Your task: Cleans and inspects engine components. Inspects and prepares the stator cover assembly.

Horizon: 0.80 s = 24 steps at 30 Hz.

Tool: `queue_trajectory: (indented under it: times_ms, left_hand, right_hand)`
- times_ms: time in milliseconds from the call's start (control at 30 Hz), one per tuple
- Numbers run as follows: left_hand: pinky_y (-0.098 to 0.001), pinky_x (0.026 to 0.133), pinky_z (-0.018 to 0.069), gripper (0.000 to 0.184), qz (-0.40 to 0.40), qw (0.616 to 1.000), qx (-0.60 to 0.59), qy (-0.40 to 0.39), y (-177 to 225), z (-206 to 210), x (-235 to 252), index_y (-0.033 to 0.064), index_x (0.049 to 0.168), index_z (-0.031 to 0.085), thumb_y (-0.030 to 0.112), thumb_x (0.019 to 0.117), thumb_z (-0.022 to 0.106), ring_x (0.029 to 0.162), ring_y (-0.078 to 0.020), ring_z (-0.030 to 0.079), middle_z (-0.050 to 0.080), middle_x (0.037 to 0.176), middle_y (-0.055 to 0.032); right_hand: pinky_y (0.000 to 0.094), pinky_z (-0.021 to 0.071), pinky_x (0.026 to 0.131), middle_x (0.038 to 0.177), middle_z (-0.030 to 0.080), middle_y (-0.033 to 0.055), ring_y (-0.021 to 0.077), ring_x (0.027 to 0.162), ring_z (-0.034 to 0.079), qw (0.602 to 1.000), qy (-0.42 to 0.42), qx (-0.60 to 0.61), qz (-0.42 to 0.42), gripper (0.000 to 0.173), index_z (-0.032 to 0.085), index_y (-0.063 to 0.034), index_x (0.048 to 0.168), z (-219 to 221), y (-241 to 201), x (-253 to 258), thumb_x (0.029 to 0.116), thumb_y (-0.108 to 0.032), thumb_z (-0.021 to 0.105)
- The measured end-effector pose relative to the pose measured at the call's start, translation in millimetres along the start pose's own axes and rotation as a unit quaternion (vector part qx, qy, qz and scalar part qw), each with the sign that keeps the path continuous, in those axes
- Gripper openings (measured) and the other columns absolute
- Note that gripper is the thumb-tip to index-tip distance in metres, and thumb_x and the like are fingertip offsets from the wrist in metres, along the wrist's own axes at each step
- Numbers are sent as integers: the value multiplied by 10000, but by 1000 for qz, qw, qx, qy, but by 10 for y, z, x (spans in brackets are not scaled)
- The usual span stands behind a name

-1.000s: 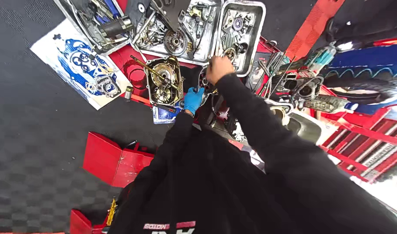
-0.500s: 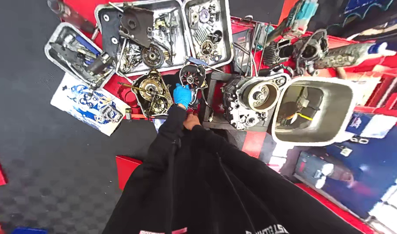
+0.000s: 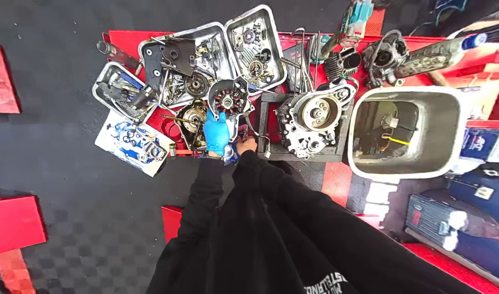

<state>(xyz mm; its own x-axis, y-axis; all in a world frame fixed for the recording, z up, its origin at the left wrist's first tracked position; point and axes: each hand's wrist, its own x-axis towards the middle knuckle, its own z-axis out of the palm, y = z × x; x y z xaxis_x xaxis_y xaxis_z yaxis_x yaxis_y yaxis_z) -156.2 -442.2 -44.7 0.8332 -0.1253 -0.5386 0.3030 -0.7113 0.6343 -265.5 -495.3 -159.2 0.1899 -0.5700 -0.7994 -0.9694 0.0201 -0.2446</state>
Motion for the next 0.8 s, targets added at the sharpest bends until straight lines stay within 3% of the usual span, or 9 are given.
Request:
queue_trajectory:
  times_ms: [67, 167, 267, 367, 433, 567, 667, 767, 800]
  left_hand:
    - [-600, 1039, 486, 535, 12, 1000, -11, 21, 42, -78, -52, 88, 1507, 481, 377, 1059, 525, 1223, -342, 636, 668, 1307, -180]
    - [-576, 1065, 477, 528, 34, 998, -17, 48, 97, -182, -149, 98, 1510, 482, 349, 1050, 546, 1244, -316, 628, 666, 1318, -166]
    - [-558, 1086, 463, 559, 48, 997, -11, 64, 155, -242, -237, 97, 1538, 454, 353, 1050, 549, 1268, -311, 615, 655, 1340, -173]
    - [-539, 1099, 462, 565, 59, 996, -1, 71, 207, -250, -319, 100, 1537, 457, 347, 1041, 566, 1276, -288, 614, 653, 1353, -154]
    - [-547, 1075, 477, 518, 69, 995, -5, 78, 244, -228, -368, 93, 1494, 507, 328, 1037, 571, 1245, -285, 631, 670, 1319, -152]
    - [-510, 1032, 522, 454, 88, 990, -47, 103, 312, -165, -555, 77, 1424, 572, 304, 1032, 585, 1166, -240, 672, 701, 1251, -133]
    - [-513, 1023, 523, 441, 106, 982, -55, 144, 434, -153, -816, 87, 1414, 579, 312, 1035, 585, 1161, -241, 670, 699, 1252, -123]
    - [-535, 1059, 499, 499, 134, 972, -40, 188, 581, -118, -1137, 97, 1480, 520, 345, 1050, 564, 1218, -266, 647, 679, 1307, -135]
    - [-505, 1070, 500, 501, 142, 967, -51, 204, 643, -91, -1233, 89, 1480, 515, 342, 1049, 564, 1223, -245, 645, 677, 1311, -128]
  right_hand:
    - [536, 504, 1007, 1235, 679, 204, 338, 1186, 643, 998, -12, 57, 14, 349, 672, -32, 1185, -138, -26, -186, 941, -282, 680]
    - [494, 542, 917, 1194, 649, 203, 309, 1089, 654, 991, -47, 120, -44, 332, 588, -14, 1230, -340, 127, -502, 961, -199, 650]
    - [506, 530, 987, 1263, 645, 218, 324, 1149, 648, 985, -95, 101, -98, 513, 506, -29, 1398, -597, 366, -758, 969, -261, 668]
    - [516, 520, 1024, 1219, 689, 193, 325, 1156, 663, 981, -123, 29, -145, 569, 529, -47, 1415, -867, 560, -917, 950, -329, 696]
    - [540, 496, 1053, 1233, 682, 207, 343, 1187, 645, 974, -145, -11, -172, 532, 595, -24, 1363, -1002, 671, -884, 942, -334, 694]
    - [598, 530, 872, 997, 708, 176, 352, 985, 684, 948, -178, -112, -241, 362, 703, -43, 1043, -1264, 959, -793, 953, -383, 619]
    - [625, 535, 805, 917, 690, 180, 372, 914, 683, 916, -190, -147, -322, 437, 684, -48, 1002, -1568, 1253, -847, 975, -471, 576]
    - [553, 537, 740, 813, 657, 113, 305, 813, 664, 870, -168, -121, -448, 463, 669, -85, 925, -1992, 1644, -1011, 974, -536, 578]
    - [508, 533, 806, 872, 657, 88, 268, 888, 648, 856, -150, -77, -489, 453, 674, -99, 860, -2124, 1784, -1068, 951, -540, 623]
